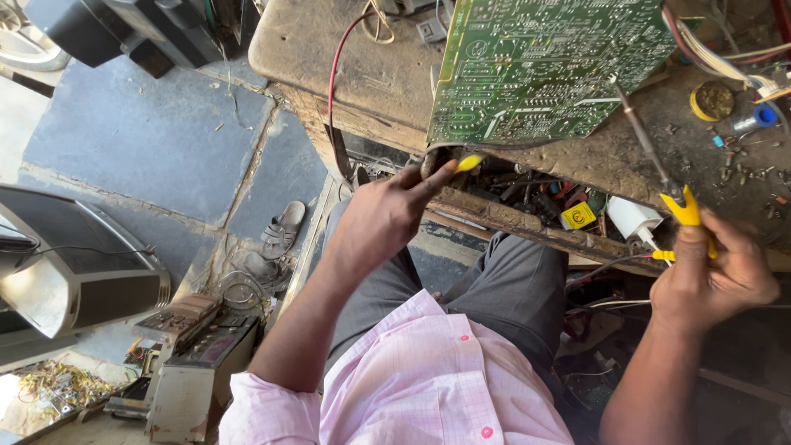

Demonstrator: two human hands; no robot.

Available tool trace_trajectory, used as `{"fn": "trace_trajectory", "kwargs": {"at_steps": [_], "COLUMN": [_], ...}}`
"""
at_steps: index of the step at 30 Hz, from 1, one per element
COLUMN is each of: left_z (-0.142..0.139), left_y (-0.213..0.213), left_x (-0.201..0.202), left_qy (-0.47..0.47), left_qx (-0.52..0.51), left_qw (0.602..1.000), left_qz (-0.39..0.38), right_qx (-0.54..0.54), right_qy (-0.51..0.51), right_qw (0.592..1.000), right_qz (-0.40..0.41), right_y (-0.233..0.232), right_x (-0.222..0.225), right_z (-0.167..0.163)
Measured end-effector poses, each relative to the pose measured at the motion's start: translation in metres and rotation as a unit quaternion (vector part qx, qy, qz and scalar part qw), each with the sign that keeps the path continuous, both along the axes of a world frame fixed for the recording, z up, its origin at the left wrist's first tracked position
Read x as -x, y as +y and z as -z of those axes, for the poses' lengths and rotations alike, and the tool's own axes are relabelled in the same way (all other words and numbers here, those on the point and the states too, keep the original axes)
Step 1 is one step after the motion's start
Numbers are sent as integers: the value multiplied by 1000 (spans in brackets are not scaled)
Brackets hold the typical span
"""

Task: The person uses a soldering iron in the right hand and a yellow-handled tool in the left hand to work on a green circuit board placed on a wooden workbench. The person repeatedly applies heat and manipulates small components on the board throughout the clip.

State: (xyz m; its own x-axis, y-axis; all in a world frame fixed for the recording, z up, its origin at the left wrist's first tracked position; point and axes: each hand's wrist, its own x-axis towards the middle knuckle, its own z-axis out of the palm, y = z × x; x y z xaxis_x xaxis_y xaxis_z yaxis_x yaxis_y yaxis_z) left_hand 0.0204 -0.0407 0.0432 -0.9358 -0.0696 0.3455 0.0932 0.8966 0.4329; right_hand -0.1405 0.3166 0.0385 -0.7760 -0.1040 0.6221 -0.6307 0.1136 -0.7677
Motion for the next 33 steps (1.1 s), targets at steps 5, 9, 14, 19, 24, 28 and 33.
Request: {"fn": "trace_trajectory", "kwargs": {"at_steps": [5, 9, 14, 19, 24, 28, 33], "left_z": [16, 11, -1, 10, 23, 24, 20], "left_y": [1, -1, -1, 5, 0, 0, 6], "left_x": [9, 7, -3, -1, -14, -10, -7], "left_qy": [-68, -65, 100, -55, 40, 147, 151], "left_qx": [47, 0, -34, 0, -361, -415, -523], "left_qw": [996, 998, 994, 998, 932, 897, 838], "left_qz": [-20, 15, -28, 29, -20, -44, -33], "right_qx": [-136, -135, -161, -178, -227, -217, -211], "right_qy": [47, 43, 10, 37, 36, 3, 1], "right_qw": [989, 990, 987, 983, 973, 976, 977], "right_qz": [27, 15, 5, -32, -33, -27, -39], "right_y": [-2, -6, -11, -18, -27, -31, -32], "right_x": [-11, -15, -22, -18, -18, -18, -16], "right_z": [7, 6, 14, 14, 13, 13, 13]}}
